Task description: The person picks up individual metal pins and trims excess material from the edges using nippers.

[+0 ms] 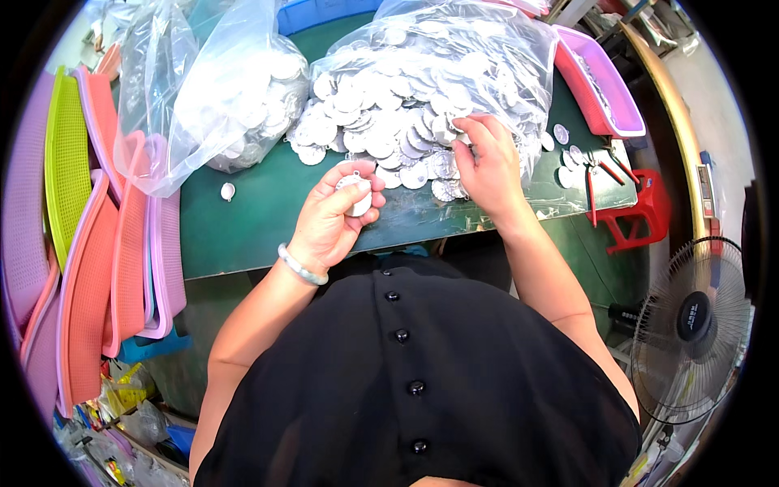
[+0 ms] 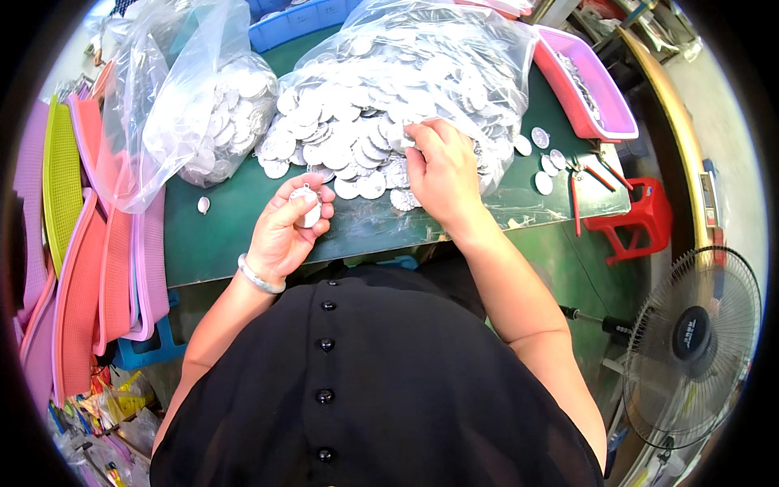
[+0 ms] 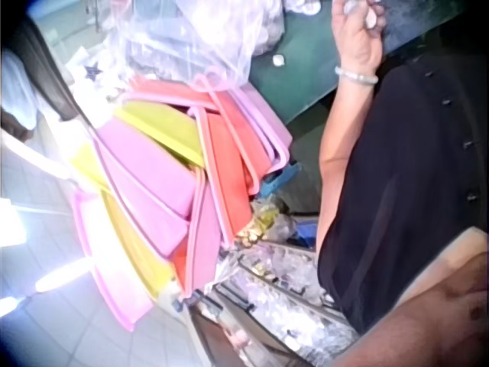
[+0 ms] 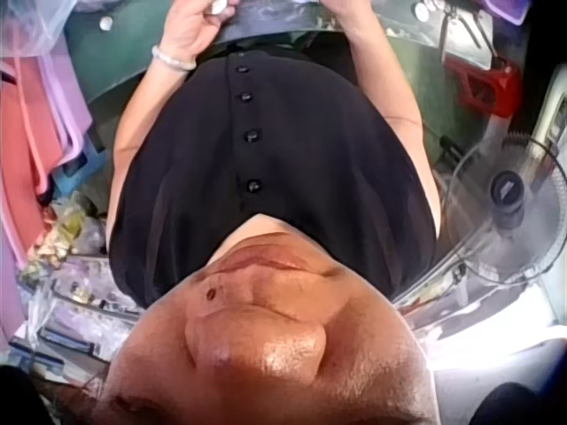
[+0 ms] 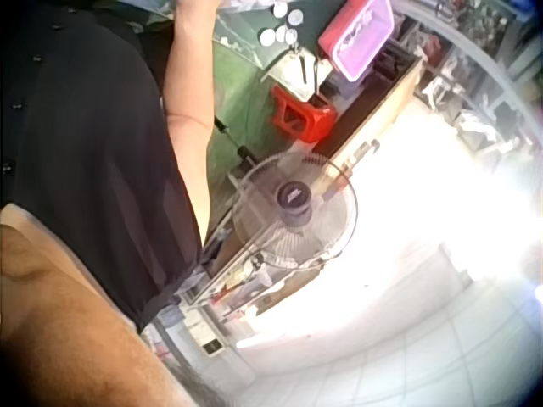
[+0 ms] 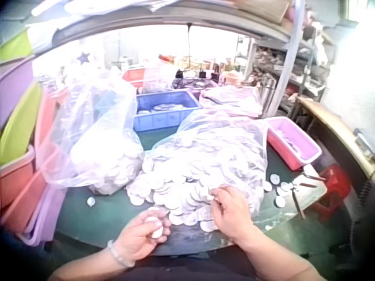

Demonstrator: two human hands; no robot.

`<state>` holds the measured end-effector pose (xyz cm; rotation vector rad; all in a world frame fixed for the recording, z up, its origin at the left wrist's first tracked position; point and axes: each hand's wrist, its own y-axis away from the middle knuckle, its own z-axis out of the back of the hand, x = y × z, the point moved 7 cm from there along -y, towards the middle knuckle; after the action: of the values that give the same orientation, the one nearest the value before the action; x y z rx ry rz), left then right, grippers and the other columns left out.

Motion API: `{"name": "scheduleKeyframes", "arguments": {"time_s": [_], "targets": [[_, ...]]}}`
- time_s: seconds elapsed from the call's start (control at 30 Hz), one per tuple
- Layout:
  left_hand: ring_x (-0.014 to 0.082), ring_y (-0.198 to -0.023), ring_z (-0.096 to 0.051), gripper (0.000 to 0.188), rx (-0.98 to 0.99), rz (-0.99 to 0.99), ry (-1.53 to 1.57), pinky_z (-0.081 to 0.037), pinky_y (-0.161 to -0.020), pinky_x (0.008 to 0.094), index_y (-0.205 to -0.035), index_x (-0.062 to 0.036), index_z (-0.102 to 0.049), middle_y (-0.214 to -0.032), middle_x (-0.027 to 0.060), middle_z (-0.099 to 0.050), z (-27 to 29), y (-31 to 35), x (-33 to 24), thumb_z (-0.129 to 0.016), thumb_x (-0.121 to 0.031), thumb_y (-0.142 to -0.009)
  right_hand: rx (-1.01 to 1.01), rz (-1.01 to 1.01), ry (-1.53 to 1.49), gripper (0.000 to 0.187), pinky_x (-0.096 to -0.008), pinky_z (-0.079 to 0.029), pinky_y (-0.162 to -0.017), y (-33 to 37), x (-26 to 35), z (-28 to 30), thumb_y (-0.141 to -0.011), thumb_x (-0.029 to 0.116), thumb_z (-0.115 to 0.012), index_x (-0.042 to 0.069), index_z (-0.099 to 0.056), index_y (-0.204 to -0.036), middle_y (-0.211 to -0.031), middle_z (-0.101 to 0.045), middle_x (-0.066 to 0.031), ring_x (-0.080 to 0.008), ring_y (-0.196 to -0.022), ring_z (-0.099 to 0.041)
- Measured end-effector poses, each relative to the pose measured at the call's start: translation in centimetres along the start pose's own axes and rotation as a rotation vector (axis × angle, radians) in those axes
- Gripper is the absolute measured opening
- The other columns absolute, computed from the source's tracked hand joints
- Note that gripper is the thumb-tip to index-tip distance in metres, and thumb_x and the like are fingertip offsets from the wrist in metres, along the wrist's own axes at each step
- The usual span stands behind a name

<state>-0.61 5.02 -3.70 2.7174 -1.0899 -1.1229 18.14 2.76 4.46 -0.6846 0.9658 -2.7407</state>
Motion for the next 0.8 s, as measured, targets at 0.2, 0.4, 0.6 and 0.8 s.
{"name": "scheduleKeyframes", "arguments": {"time_s": [0.2, 0.4, 0.6, 0.8], "targets": [[0.0152, -0.072, -0.055, 0.023, -0.008, 0.069, -0.048, -0.043, -0.052, 0.0213, -0.104, -0.0040, -0.051, -0.091, 0.0111, -0.057, -0.3, -0.4, 0.4, -0.053, -0.004, -0.081, 0.083, -0.006, 0.087, 0.033, -0.0367, -0.044, -0.071, -0.4, -2.1, -0.6, -0.068, 0.007, -0.063, 0.004, -0.056, -0.101, -0.084, -0.060, -0.0143, -0.0308, -0.078, -0.056], [0.0149, -0.072, -0.055, 0.028, -0.031, 0.064, -0.094, -0.042, -0.052, 0.0213, -0.107, -0.0038, -0.050, -0.093, 0.0105, -0.057, -0.6, -0.5, 0.5, -0.054, -0.004, -0.079, 0.090, 0.063, 0.184, 0.019, -0.0359, -0.045, -0.067, -1.3, -2.1, -0.6, -0.069, 0.004, -0.061, 0.003, -0.062, -0.088, -0.078, -0.062, -0.0130, -0.0295, -0.075, -0.057], [0.0142, -0.073, -0.055, 0.028, -0.040, 0.079, -0.161, -0.042, -0.053, 0.0217, -0.108, -0.0045, -0.049, -0.093, 0.0090, -0.057, -1.8, -0.8, 0.5, -0.055, -0.007, -0.081, 0.004, -0.326, -0.265, 0.012, -0.0255, -0.044, -0.055, -0.7, -3.8, 0.2, -0.073, 0.006, -0.060, 0.001, -0.063, -0.083, -0.067, -0.061, -0.0067, -0.0159, -0.057, -0.056], [0.0131, -0.070, -0.056, 0.024, -0.056, 0.102, -0.229, -0.041, -0.053, 0.0222, -0.105, -0.0059, -0.051, -0.088, 0.0062, -0.059, -3.8, -1.7, 0.8, -0.057, -0.012, -0.083, 0.271, -0.699, -0.936, 0.015, -0.0198, -0.042, -0.057, 1.1, -2.5, -2.3, -0.078, 0.004, -0.059, -0.005, -0.060, -0.090, -0.077, -0.061, -0.0026, -0.0066, -0.064, -0.053]]}}
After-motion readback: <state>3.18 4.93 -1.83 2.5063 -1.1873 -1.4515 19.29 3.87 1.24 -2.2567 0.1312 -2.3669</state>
